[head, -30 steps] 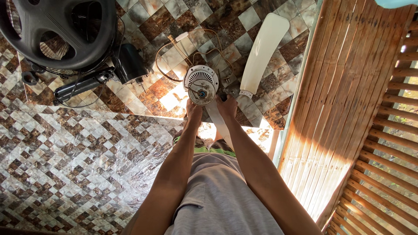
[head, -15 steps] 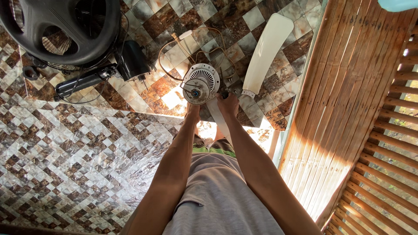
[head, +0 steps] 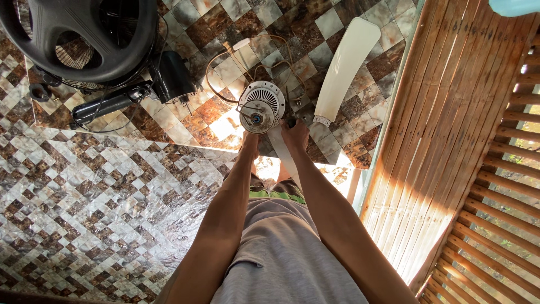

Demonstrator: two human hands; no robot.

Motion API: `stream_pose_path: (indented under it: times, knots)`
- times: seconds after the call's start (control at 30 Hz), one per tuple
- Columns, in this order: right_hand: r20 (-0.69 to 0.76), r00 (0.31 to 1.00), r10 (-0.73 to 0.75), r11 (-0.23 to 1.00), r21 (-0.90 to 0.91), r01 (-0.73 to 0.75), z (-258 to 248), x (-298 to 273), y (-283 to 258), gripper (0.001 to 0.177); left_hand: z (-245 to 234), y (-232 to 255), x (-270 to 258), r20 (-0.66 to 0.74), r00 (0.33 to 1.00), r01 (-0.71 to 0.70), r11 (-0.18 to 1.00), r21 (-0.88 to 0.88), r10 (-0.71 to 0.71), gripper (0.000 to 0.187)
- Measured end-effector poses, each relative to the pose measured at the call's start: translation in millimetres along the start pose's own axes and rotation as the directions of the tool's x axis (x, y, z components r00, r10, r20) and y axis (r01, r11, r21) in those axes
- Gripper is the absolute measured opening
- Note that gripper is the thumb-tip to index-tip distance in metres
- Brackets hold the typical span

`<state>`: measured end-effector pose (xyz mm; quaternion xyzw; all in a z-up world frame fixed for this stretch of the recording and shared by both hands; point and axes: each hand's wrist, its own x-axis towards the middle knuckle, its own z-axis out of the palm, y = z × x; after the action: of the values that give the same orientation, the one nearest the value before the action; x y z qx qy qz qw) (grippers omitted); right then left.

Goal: The person disassembles a black electric fan by removing the front grille, motor housing, and stand. They then use a screwdriver to remove a fan blade from the motor assembly.

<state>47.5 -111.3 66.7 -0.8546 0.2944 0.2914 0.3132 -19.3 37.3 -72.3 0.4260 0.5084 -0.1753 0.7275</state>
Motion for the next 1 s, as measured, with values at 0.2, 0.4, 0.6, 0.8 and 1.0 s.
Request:
stream_pose_path:
  times: [0.2, 0.4, 0.6, 0.8, 1.0]
  knots:
    - [0.001, 1.000, -0.016, 0.998, 0.059, 0.016, -1.5, -4.1, -1.4, 0.050, 13.2, 1.2, -22.4, 0.053, 0.974, -0.217, 0.973, -0.077, 0.222, 0.020]
    - [0.016, 0.998, -0.058, 0.994, 0.091, 0.056, -5.1, -3.0, 0.8, 0.049, 19.1, 2.4, -31.7, 0.021, 0.971, -0.235, 0.967, -0.095, 0.237, 0.019]
    - [-0.026, 0.997, -0.074, 0.983, 0.168, 0.078, -18.2, -3.1, 9.7, 0.031, 15.1, -5.4, -19.6, -0.006, 0.977, -0.211, 0.972, -0.102, 0.211, 0.014]
    - [-0.136, 0.989, -0.065, 0.994, 0.075, 0.075, -24.3, -3.5, 32.7, 0.024, 14.9, -8.7, -18.8, 0.060, 0.956, -0.273, 0.944, -0.184, 0.288, 0.017]
    - [-0.172, 0.982, -0.084, 0.996, 0.011, 0.087, -23.5, 4.3, 45.0, 0.026, 19.5, -6.0, -23.4, 0.018, 0.946, -0.316, 0.934, -0.169, 0.323, 0.029]
